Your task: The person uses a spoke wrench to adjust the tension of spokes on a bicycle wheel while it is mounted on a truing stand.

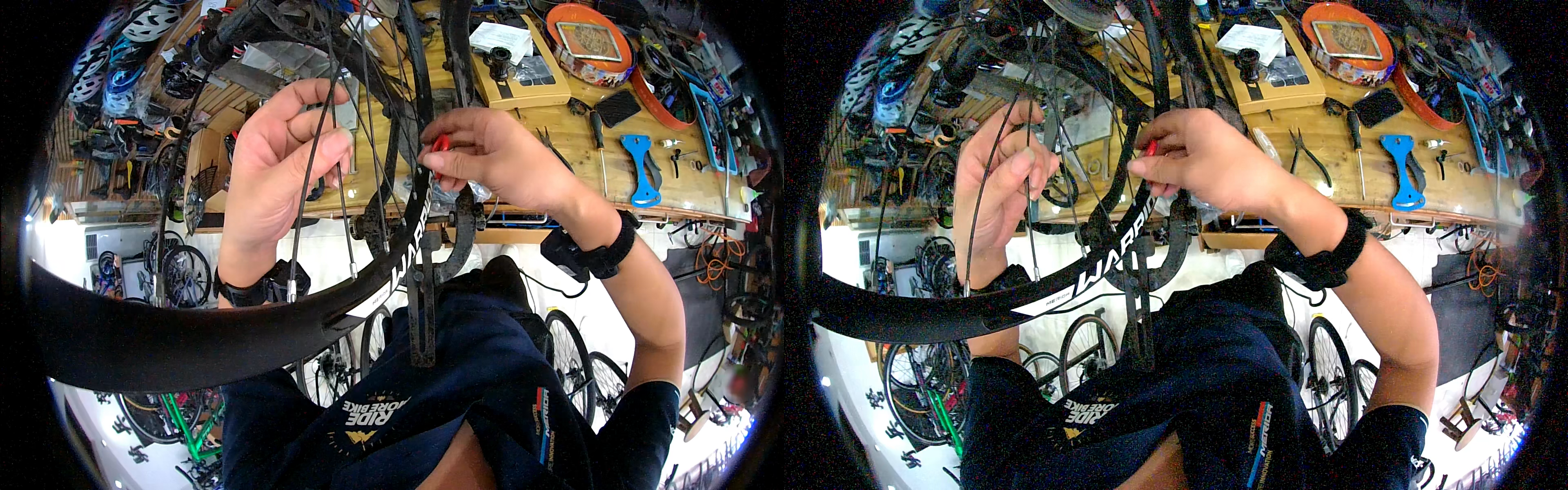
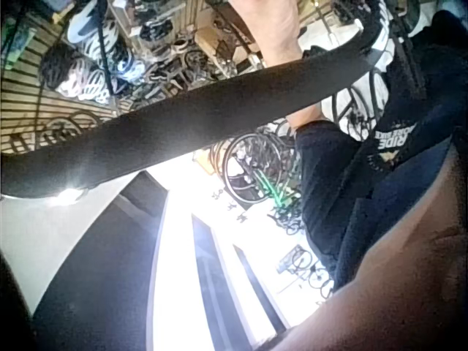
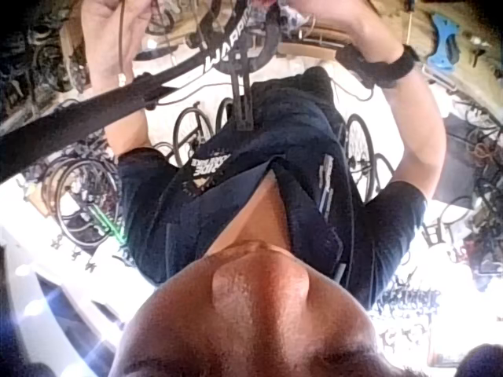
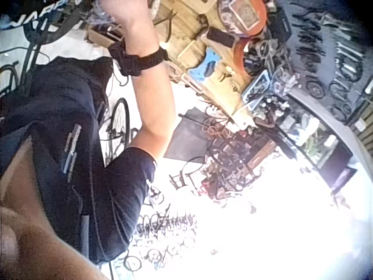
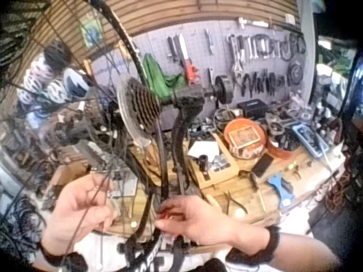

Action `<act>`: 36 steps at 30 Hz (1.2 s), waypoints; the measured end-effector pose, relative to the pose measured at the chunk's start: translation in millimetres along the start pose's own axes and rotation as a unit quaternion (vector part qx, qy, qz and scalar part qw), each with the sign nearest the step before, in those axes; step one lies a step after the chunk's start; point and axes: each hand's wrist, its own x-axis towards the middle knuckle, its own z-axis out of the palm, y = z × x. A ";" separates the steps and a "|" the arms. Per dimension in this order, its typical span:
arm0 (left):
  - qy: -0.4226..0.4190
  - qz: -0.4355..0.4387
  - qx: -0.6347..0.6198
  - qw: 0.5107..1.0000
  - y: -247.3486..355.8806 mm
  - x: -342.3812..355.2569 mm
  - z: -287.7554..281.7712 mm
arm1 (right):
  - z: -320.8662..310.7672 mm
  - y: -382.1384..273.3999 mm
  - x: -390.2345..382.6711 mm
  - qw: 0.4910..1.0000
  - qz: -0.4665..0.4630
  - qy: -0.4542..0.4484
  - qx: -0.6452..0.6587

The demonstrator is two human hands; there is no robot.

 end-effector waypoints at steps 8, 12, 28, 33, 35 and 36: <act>-0.017 0.036 -0.058 0.998 7.7 2.0 -0.2 | 11.5 2.5 7.8 0.995 -0.004 -0.066 0.076; -0.026 0.043 -0.035 0.998 17.2 2.6 -1.2 | 10.0 1.3 7.5 0.983 0.007 -0.143 0.113; -0.030 0.024 -0.073 0.997 26.0 2.1 -3.4 | 11.2 -8.6 12.9 0.959 0.029 -0.229 0.165; -0.025 0.006 -0.088 0.996 30.8 4.0 -2.2 | 11.0 -6.7 15.8 0.934 0.080 -0.246 0.246; -0.019 -0.005 -0.101 0.995 35.7 3.3 -1.2 | 12.4 -10.5 15.9 0.933 0.081 -0.255 0.239; -0.016 -0.011 -0.108 0.994 37.9 3.5 -0.7 | 13.7 -14.1 13.8 0.935 0.081 -0.258 0.230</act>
